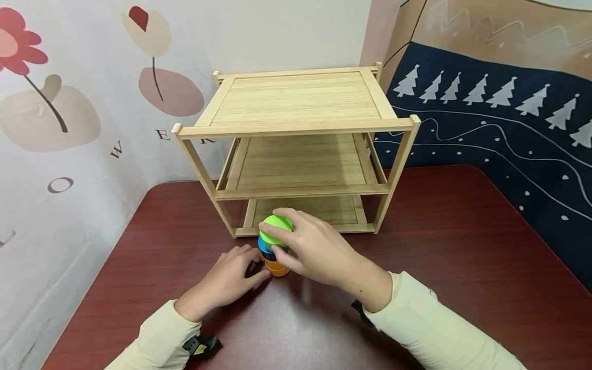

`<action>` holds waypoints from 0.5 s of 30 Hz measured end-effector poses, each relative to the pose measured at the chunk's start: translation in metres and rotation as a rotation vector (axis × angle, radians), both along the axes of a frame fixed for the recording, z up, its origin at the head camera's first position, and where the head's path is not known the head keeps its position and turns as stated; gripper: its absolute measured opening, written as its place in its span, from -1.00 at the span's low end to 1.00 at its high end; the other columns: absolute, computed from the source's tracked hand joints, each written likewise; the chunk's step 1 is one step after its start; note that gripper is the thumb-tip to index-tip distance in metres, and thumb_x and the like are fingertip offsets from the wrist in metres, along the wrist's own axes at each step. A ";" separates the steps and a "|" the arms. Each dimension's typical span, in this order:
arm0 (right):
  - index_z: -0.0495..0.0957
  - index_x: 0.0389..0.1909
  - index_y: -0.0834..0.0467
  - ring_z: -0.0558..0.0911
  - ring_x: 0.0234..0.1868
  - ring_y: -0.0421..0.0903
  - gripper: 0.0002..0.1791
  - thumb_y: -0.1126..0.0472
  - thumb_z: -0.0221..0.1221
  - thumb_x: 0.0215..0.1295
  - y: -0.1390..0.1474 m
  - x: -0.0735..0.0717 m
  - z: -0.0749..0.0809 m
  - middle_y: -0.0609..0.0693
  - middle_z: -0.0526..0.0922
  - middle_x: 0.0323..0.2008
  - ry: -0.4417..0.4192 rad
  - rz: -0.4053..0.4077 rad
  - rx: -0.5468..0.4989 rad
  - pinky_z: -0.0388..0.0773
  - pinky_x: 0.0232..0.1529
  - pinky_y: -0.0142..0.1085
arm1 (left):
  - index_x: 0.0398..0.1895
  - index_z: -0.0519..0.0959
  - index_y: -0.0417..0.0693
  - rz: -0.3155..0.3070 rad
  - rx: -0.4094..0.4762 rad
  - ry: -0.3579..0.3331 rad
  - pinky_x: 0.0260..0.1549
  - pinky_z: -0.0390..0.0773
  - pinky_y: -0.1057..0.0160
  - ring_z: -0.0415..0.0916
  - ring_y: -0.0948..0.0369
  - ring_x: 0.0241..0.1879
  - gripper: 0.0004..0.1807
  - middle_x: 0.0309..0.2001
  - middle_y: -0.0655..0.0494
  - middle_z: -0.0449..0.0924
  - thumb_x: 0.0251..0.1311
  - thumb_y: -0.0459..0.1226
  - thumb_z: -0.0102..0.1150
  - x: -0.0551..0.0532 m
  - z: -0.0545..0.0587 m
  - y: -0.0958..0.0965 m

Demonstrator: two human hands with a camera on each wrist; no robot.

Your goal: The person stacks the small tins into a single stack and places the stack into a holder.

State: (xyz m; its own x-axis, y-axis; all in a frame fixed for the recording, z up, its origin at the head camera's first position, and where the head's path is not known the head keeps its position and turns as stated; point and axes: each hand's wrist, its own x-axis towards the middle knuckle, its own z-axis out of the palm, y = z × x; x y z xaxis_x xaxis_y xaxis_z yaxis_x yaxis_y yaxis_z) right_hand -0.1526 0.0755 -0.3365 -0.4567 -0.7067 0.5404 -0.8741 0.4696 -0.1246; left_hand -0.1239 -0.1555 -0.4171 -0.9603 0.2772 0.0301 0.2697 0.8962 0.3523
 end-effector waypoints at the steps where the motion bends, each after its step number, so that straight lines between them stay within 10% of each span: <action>1: 0.61 0.19 0.02 0.68 -0.01 0.01 -0.55 0.15 0.30 0.26 0.000 0.000 0.000 0.19 0.57 0.16 0.002 0.002 -0.001 0.67 -0.12 -0.17 | -0.11 0.63 0.02 -0.001 0.001 0.000 -0.14 0.45 -0.04 0.46 0.19 -0.18 -0.67 -0.25 0.18 0.55 0.21 0.01 0.34 0.000 0.000 0.000; 15: 0.60 0.20 -0.01 0.68 0.02 0.02 -0.56 0.15 0.28 0.28 -0.006 -0.002 -0.002 0.18 0.56 0.18 -0.006 0.010 0.016 0.67 -0.10 -0.15 | -0.09 0.63 -0.01 -0.004 -0.003 0.009 -0.09 0.48 -0.14 0.49 0.15 -0.14 -0.65 -0.20 0.13 0.59 0.22 0.01 0.34 0.000 0.001 0.000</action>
